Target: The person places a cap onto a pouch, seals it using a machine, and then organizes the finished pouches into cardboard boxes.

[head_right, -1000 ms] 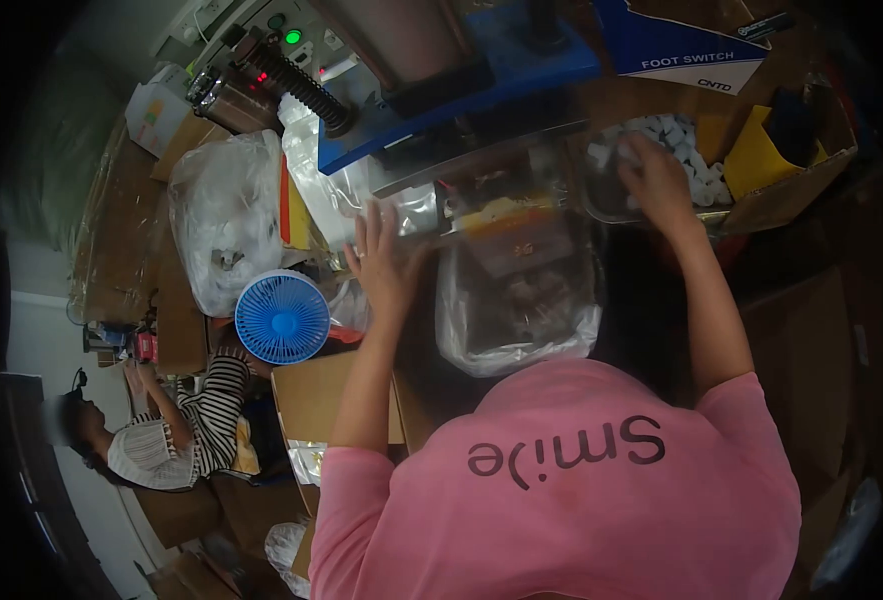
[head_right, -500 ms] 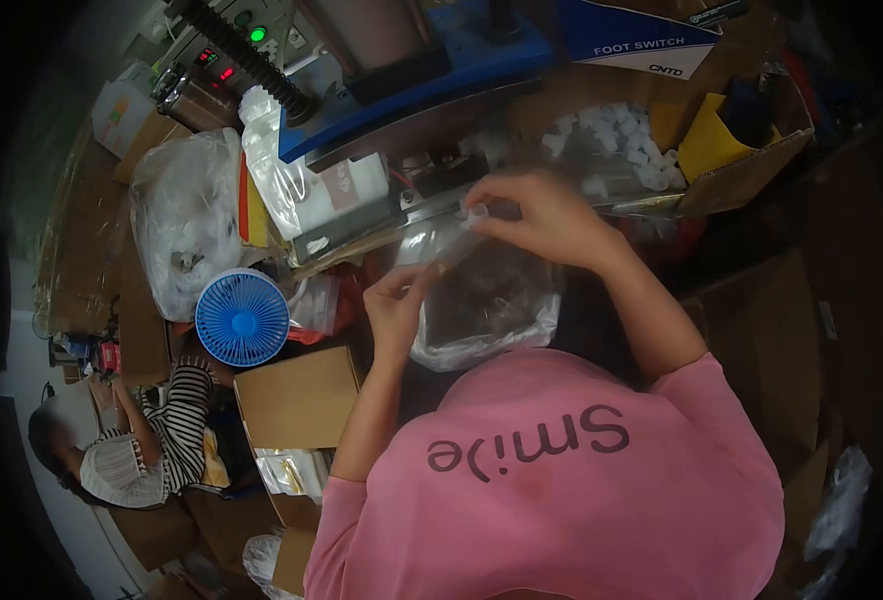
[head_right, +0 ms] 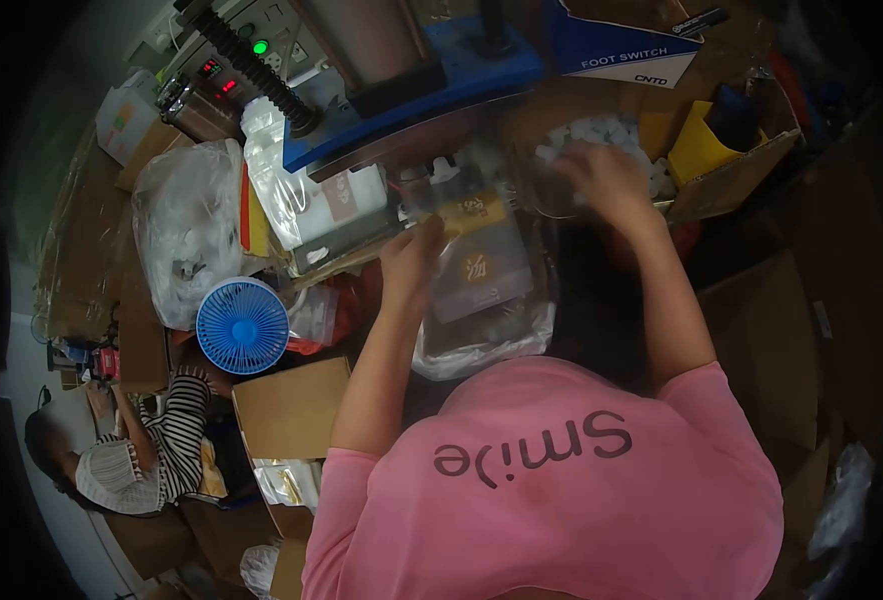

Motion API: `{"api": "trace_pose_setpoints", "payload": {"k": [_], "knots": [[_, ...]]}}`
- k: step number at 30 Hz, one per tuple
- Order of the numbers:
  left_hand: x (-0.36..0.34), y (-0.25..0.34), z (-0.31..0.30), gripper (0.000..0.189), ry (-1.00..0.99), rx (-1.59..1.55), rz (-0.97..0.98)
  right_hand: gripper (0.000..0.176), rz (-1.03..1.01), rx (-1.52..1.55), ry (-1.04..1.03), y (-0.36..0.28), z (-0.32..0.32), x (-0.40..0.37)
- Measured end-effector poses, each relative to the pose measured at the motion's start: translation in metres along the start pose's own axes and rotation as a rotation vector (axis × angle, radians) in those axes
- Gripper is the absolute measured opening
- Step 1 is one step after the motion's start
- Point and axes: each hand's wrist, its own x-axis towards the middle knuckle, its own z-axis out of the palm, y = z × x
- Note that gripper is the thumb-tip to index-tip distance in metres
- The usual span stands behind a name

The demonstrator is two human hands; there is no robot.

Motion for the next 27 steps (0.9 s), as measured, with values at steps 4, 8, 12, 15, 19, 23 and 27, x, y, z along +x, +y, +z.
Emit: {"api": "trace_pose_setpoints", "payload": {"k": [4, 8, 12, 15, 19, 23, 27], "knots": [[0.011, -0.001, 0.001, 0.019, 0.032, -0.049, -0.038, 0.027, -0.153, -0.248, -0.087, 0.055, 0.025, -0.016], [0.015, 0.014, -0.018, 0.025, -0.006, 0.204, 0.146, 0.025, -0.323, -0.199, -0.061, 0.066, 0.029, -0.018], [0.045, 0.035, -0.076, 0.054, 0.336, 1.249, 0.884, 0.023, -0.300, 0.003, -0.163, 0.060, 0.028, -0.007], [0.026, 0.013, -0.099, 0.058, 0.294, 1.481, 0.809, 0.021, -0.072, 0.389, -0.092, 0.051, 0.033, 0.002], [0.002, 0.007, -0.115, 0.027, 0.317, 1.164, 0.852, 0.021, -0.101, 0.559, -0.017, 0.038, 0.043, -0.002], [-0.036, 0.024, -0.080, 0.006, 0.180, 0.458, 0.492, 0.021, -0.215, 0.702, -0.077, -0.014, 0.044, -0.009], [-0.043, -0.013, -0.059, 0.010, 0.012, 0.331, 0.337, 0.020, -0.317, 0.634, -0.173, -0.056, 0.045, -0.020]]}}
